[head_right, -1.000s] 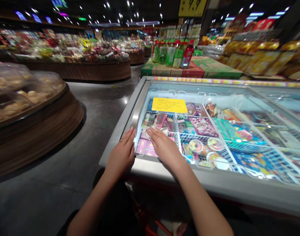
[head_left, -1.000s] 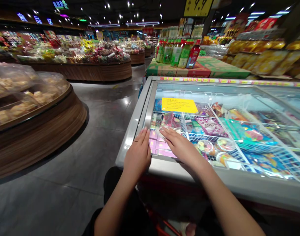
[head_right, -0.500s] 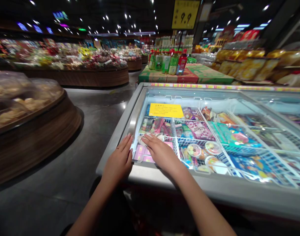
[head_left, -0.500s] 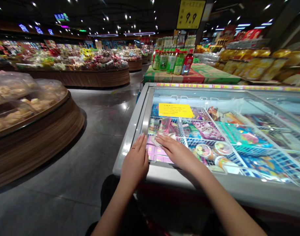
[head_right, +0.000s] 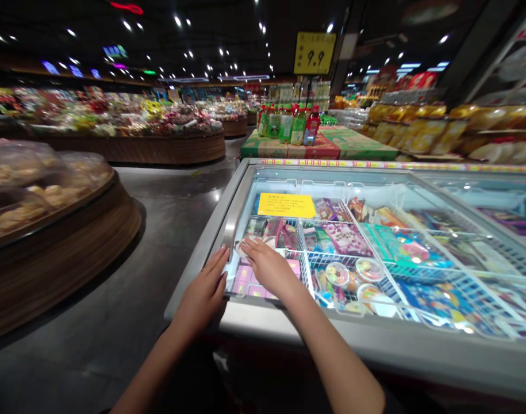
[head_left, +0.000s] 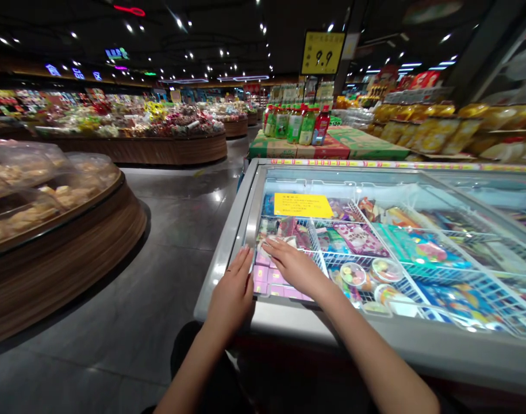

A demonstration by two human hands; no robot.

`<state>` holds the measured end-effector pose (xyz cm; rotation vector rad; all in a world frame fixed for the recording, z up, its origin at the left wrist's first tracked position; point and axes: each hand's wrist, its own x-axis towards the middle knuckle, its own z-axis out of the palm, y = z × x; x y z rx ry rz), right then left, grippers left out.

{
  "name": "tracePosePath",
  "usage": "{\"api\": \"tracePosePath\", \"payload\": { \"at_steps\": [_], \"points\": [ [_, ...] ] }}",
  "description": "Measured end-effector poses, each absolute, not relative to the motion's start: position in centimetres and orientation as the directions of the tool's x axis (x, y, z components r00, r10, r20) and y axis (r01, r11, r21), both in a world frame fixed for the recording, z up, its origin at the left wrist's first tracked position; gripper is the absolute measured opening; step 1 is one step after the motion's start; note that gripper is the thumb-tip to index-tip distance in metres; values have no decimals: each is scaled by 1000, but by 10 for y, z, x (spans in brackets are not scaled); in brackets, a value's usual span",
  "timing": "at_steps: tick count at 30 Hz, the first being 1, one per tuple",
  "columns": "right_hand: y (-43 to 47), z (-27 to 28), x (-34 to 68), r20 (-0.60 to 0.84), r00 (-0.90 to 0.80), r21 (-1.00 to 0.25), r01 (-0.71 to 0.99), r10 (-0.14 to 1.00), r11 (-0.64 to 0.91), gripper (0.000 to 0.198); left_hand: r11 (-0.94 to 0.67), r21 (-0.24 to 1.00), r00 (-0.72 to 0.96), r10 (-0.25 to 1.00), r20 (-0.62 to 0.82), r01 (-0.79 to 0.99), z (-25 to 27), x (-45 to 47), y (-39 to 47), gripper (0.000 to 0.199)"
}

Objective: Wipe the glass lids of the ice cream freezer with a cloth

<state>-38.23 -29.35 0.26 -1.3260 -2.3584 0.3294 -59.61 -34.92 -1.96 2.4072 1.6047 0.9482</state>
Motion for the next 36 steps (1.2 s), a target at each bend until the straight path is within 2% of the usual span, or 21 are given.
{"api": "tracePosePath", "payload": {
  "at_steps": [8, 12, 16, 20, 25, 29, 33, 36],
  "points": [
    [-255, 10, -372, 207, -308, -346, 865, 929, 364, 51, -484, 446, 258, 841, 476, 753, 6, -594, -295, 53],
    [-258, 13, -393, 204, -384, -365, 824, 901, 434, 50, -478, 430, 286, 852, 439, 766, 15, -582, -260, 51],
    [-291, 8, -377, 199, -484, -397, 755, 852, 522, 52, -504, 438, 292, 836, 465, 745, 8, -580, -243, 53],
    [-287, 4, -348, 192, -412, -406, 793, 891, 454, 51, -535, 472, 285, 817, 502, 701, -1, -582, -240, 55],
    [-235, 13, -369, 158, -318, -336, 873, 935, 354, 51, -518, 497, 250, 824, 509, 696, -1, -580, -240, 55],
    [-233, 23, -399, 140, -386, -312, 857, 912, 410, 50, -531, 505, 262, 820, 509, 681, -2, -581, -239, 55],
    [-262, 19, -386, 142, -483, -340, 796, 864, 501, 51, -534, 505, 251, 814, 524, 678, -6, -582, -239, 54],
    [-267, 14, -361, 154, -441, -355, 811, 884, 466, 52, -525, 501, 237, 815, 528, 688, -9, -579, -239, 54]
  ]
}}
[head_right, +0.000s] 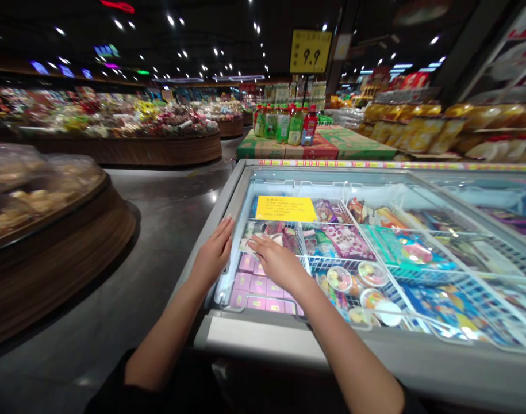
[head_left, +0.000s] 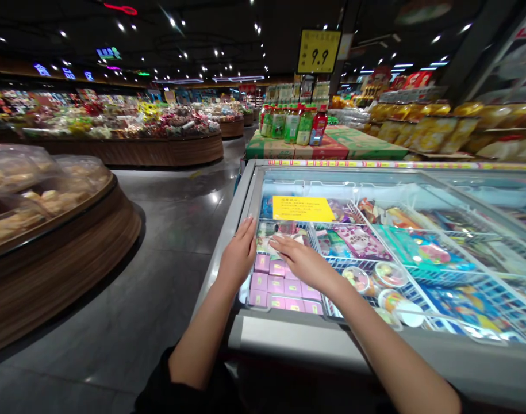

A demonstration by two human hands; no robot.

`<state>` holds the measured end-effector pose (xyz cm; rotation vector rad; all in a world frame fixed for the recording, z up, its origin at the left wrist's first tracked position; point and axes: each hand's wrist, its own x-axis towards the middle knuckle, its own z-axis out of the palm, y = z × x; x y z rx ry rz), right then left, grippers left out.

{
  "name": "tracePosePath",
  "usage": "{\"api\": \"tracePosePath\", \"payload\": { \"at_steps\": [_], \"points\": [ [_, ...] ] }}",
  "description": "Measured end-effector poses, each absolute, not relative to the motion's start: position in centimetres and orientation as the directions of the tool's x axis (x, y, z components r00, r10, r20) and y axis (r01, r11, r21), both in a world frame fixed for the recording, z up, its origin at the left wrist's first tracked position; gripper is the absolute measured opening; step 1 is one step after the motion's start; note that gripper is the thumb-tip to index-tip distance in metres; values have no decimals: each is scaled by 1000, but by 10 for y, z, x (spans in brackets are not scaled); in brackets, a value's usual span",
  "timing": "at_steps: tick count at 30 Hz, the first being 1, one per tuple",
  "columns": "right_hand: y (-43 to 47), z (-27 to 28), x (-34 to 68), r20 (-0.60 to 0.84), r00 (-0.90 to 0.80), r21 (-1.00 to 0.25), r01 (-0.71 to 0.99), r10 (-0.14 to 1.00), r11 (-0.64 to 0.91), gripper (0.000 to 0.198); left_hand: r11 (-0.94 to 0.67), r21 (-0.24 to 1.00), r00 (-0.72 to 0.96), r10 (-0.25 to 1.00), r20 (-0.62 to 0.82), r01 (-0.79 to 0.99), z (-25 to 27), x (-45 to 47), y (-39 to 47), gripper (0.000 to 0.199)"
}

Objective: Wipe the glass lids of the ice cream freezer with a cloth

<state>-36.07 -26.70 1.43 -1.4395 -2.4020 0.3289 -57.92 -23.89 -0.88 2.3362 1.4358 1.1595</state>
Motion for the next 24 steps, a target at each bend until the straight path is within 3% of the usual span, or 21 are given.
{"api": "tracePosePath", "payload": {
  "at_steps": [6, 11, 16, 21, 24],
  "points": [
    [-220, 17, -371, 178, -301, -305, 888, 937, 343, 52, -523, 505, 223, 813, 538, 687, -10, -578, -239, 55],
    [-214, 18, -399, 218, -391, -302, 844, 894, 443, 50, -541, 504, 267, 814, 516, 674, -8, -584, -239, 54],
    [-235, 15, -365, 156, -469, -324, 807, 869, 493, 49, -542, 515, 292, 822, 489, 664, -4, -586, -240, 54],
    [-208, 13, -360, 170, -317, -306, 883, 933, 355, 53, -528, 547, 298, 839, 456, 650, -2, -586, -239, 54],
    [-193, 14, -384, 193, -302, -305, 886, 933, 350, 53, -526, 556, 287, 840, 462, 643, -2, -588, -238, 55]
  ]
}}
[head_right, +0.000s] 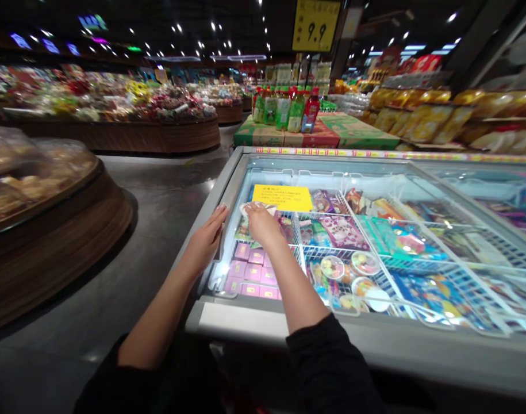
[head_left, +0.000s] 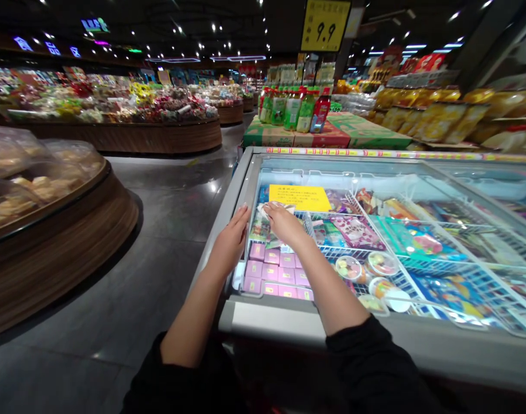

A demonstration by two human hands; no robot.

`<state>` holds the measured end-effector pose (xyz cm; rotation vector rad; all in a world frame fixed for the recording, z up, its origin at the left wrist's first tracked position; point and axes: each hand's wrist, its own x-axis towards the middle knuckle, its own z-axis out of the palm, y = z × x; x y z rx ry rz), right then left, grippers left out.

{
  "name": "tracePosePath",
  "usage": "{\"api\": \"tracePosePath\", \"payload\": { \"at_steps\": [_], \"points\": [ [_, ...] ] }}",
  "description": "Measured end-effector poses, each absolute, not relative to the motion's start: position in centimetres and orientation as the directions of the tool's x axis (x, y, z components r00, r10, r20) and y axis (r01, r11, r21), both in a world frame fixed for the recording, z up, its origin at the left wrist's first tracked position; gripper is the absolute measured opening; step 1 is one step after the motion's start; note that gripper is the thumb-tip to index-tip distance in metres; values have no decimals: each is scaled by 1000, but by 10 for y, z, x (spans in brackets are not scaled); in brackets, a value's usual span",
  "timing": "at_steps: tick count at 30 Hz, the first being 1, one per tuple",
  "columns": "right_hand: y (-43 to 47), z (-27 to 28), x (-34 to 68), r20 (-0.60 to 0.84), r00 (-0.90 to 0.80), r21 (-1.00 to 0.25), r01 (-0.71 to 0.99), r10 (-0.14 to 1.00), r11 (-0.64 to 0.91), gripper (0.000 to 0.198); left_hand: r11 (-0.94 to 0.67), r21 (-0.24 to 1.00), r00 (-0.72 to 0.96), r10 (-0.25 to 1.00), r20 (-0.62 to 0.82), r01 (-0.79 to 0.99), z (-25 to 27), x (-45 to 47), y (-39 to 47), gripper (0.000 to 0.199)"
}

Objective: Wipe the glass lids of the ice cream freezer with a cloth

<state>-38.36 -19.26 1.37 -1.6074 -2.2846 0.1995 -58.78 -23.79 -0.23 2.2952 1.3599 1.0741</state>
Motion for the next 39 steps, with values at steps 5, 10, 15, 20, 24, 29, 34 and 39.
{"api": "tracePosePath", "payload": {
  "at_steps": [5, 10, 15, 20, 24, 29, 34, 39],
  "points": [
    [-204, 20, -389, 145, -422, -363, 819, 895, 445, 52, -500, 558, 268, 854, 446, 662, 5, -589, -233, 53],
    [-201, 11, -366, 174, -329, -391, 842, 928, 372, 53, -436, 524, 282, 893, 350, 732, 27, -578, -209, 53],
    [-174, -5, -380, 277, -272, -420, 829, 922, 370, 53, -375, 511, 261, 923, 281, 773, 46, -559, -168, 53],
    [-178, -9, -370, 269, -445, -475, 711, 854, 519, 51, -365, 574, 233, 928, 292, 733, 46, -555, -144, 52],
    [-184, -7, -350, 264, -429, -525, 687, 864, 502, 50, -371, 634, 211, 925, 315, 679, 37, -558, -146, 50],
    [-167, -8, -360, 366, -192, -498, 786, 911, 365, 61, -364, 676, 173, 926, 334, 641, 29, -558, -152, 49],
    [-160, -2, -387, 334, -264, -399, 830, 905, 390, 52, -362, 692, 159, 926, 342, 625, 29, -557, -153, 49],
    [-181, 8, -369, 265, -339, -293, 863, 903, 410, 50, -346, 710, 159, 935, 318, 613, 31, -557, -156, 49]
  ]
}}
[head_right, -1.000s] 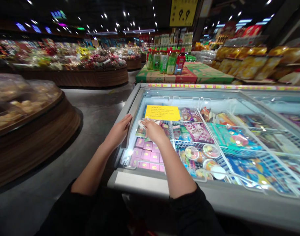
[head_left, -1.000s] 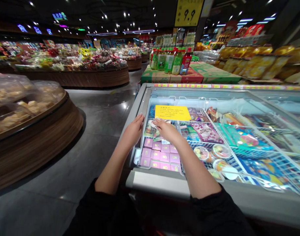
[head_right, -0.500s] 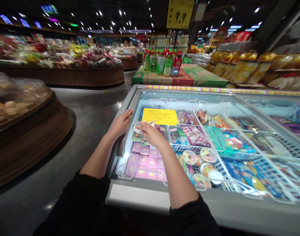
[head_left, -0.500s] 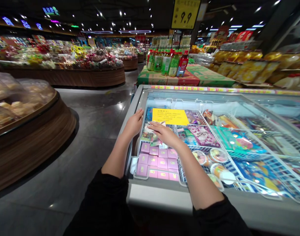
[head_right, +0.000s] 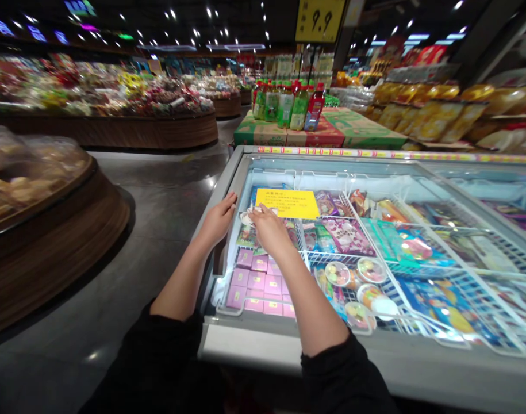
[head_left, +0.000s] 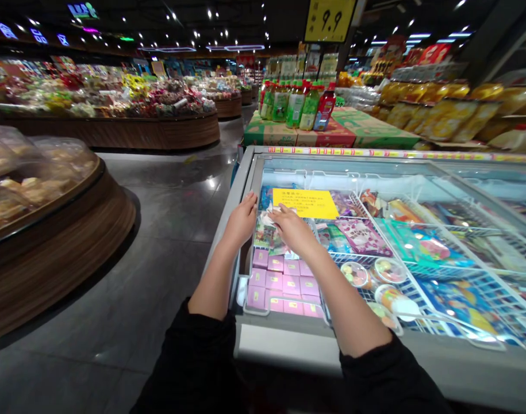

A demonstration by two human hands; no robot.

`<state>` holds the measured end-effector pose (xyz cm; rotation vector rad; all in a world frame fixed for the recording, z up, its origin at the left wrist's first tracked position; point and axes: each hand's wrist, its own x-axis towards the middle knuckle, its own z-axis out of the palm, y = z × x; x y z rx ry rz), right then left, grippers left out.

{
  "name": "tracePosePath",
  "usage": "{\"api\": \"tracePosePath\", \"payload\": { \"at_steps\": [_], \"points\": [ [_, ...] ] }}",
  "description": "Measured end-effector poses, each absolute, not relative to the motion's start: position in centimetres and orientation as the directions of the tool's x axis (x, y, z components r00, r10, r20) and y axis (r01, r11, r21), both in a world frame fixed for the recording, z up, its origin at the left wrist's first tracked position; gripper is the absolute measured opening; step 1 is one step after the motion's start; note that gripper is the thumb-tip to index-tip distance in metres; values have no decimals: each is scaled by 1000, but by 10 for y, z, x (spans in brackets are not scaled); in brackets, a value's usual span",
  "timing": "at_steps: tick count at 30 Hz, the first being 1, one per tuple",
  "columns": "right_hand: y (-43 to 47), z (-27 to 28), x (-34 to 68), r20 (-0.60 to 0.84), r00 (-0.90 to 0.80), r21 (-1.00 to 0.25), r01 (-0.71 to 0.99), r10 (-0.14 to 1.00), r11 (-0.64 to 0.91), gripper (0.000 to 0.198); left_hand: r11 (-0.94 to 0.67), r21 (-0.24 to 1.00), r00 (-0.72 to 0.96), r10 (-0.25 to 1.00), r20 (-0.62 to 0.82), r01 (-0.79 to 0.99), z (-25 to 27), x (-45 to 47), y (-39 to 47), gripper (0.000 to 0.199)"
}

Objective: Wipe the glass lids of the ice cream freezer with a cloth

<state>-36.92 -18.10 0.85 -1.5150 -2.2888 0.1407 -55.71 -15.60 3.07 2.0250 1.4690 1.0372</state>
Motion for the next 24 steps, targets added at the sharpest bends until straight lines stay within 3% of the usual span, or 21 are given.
{"api": "tracePosePath", "payload": {
  "at_steps": [7, 16, 24],
  "points": [
    [-154, 10, -365, 232, -160, -282, 933, 960, 224, 49, -353, 711, 159, 932, 327, 608, 30, -556, -154, 48],
    [-171, 16, -378, 180, -334, -240, 897, 925, 370, 58, -359, 740, 151, 930, 335, 569, 26, -556, -154, 49],
    [-149, 8, -369, 295, -23, -274, 956, 955, 107, 46, -356, 745, 145, 931, 335, 565, 26, -555, -154, 49]
  ]
}}
